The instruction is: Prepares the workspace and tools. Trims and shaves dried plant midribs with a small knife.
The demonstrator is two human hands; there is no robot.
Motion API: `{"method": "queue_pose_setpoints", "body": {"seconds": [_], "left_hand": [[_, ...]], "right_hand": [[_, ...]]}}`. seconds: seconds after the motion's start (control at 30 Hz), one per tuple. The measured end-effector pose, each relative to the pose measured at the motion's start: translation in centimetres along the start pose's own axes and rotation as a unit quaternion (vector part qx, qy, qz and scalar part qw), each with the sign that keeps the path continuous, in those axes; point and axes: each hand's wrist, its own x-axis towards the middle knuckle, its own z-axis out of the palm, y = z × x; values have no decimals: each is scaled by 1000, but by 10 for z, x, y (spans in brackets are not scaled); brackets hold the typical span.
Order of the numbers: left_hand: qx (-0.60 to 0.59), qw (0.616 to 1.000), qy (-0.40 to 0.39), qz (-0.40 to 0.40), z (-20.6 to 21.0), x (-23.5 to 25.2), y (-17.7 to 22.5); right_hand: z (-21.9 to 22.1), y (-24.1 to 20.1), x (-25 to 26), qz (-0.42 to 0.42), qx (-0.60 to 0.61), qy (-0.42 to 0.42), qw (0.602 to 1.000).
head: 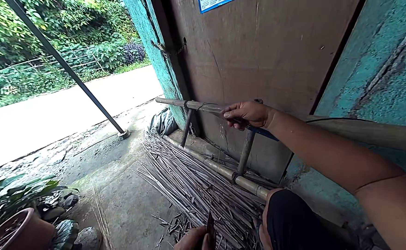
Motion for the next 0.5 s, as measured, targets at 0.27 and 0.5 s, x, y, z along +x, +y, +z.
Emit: {"method": "queue_pose_setpoints", "body": {"seconds": [0.27, 0.5], "left_hand": [[22, 1000, -6, 9, 1, -4, 0], [64, 998, 12, 16, 2, -5, -2]], "right_hand": [[-38, -24, 13, -10, 2, 84, 996], [-28, -15, -8, 20, -34, 48, 998]]}}
